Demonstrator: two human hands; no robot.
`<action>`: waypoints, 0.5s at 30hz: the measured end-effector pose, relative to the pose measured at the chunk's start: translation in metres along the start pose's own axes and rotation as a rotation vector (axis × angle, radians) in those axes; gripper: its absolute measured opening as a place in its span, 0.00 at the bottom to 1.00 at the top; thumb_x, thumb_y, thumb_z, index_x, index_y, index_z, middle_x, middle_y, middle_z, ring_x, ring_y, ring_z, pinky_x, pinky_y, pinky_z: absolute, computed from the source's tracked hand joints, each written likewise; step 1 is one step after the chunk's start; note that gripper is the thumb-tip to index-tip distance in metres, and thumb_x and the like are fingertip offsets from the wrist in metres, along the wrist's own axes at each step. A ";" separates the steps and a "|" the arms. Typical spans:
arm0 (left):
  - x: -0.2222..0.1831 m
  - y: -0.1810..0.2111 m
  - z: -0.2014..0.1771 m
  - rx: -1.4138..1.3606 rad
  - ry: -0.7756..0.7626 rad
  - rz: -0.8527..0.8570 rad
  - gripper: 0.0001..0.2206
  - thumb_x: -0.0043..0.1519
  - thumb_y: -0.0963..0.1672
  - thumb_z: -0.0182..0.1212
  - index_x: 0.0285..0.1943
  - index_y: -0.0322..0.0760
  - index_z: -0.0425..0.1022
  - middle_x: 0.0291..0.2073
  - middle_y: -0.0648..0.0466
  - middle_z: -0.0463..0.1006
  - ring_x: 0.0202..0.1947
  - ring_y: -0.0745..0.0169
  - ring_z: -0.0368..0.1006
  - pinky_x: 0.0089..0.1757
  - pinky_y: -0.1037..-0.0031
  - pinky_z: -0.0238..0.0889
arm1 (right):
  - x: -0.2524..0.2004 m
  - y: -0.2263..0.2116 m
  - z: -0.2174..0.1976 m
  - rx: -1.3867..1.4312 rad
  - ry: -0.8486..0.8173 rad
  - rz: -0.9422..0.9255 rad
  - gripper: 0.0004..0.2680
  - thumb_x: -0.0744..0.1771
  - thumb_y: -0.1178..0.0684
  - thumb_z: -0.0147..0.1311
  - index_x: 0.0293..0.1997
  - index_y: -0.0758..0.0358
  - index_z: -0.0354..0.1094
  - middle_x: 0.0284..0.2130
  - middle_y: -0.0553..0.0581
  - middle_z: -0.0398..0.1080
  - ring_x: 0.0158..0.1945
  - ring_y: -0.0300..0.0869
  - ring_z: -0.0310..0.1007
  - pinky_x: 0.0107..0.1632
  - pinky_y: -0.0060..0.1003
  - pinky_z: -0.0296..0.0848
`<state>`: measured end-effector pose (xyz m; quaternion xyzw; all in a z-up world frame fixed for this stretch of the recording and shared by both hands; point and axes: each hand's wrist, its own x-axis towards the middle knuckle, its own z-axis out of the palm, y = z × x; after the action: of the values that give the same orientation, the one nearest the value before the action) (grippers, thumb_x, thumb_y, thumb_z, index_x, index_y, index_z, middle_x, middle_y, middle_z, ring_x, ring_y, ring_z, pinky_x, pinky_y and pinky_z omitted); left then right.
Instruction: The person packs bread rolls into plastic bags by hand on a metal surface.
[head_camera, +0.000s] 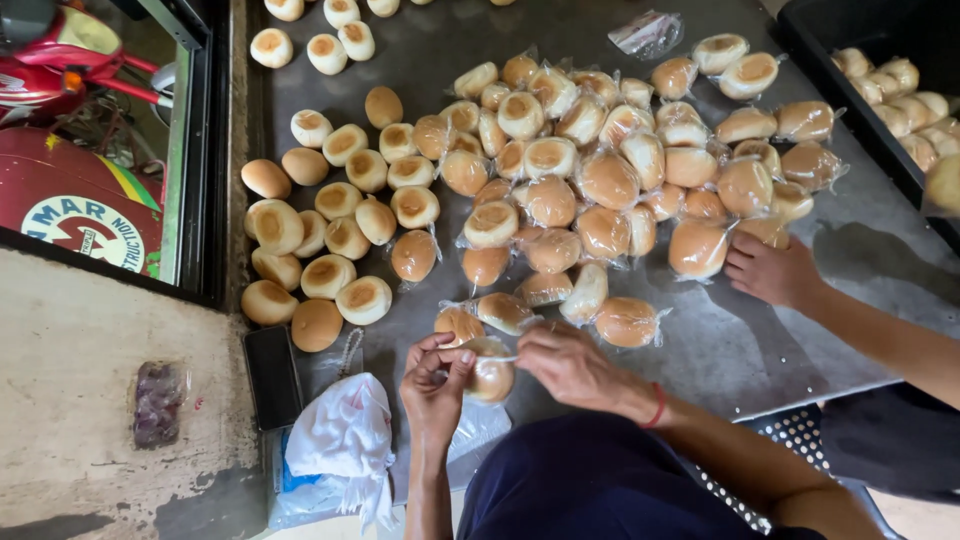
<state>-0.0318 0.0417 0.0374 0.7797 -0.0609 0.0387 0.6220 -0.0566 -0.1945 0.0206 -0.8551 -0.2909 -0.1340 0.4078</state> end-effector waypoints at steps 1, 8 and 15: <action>0.002 -0.003 -0.004 0.000 -0.005 -0.001 0.05 0.58 0.39 0.71 0.40 0.29 0.86 0.51 0.49 0.78 0.45 0.63 0.73 0.38 0.73 0.69 | -0.001 0.005 -0.018 -0.001 0.002 0.005 0.02 0.67 0.60 0.58 0.38 0.65 0.70 0.40 0.55 0.71 0.38 0.45 0.75 0.39 0.37 0.78; 0.002 -0.002 0.007 -0.248 0.091 -0.055 0.33 0.57 0.37 0.66 0.72 0.34 0.57 0.67 0.47 0.62 0.48 0.61 0.77 0.44 0.73 0.75 | 0.016 -0.005 -0.119 -0.384 0.571 0.317 0.03 0.69 0.63 0.53 0.44 0.64 0.70 0.42 0.61 0.71 0.41 0.51 0.76 0.42 0.43 0.75; -0.020 0.047 0.064 -0.657 -0.103 -0.011 0.28 0.68 0.37 0.56 0.78 0.30 0.54 0.75 0.45 0.61 0.54 0.56 0.76 0.53 0.71 0.72 | 0.018 -0.036 -0.017 0.584 0.114 0.228 0.15 0.64 0.55 0.63 0.53 0.72 0.67 0.42 0.54 0.70 0.46 0.38 0.69 0.51 0.33 0.72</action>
<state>-0.0589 -0.0296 0.0659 0.5388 -0.0974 -0.0259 0.8364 -0.0639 -0.1834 0.0619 -0.7202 -0.1961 -0.0462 0.6639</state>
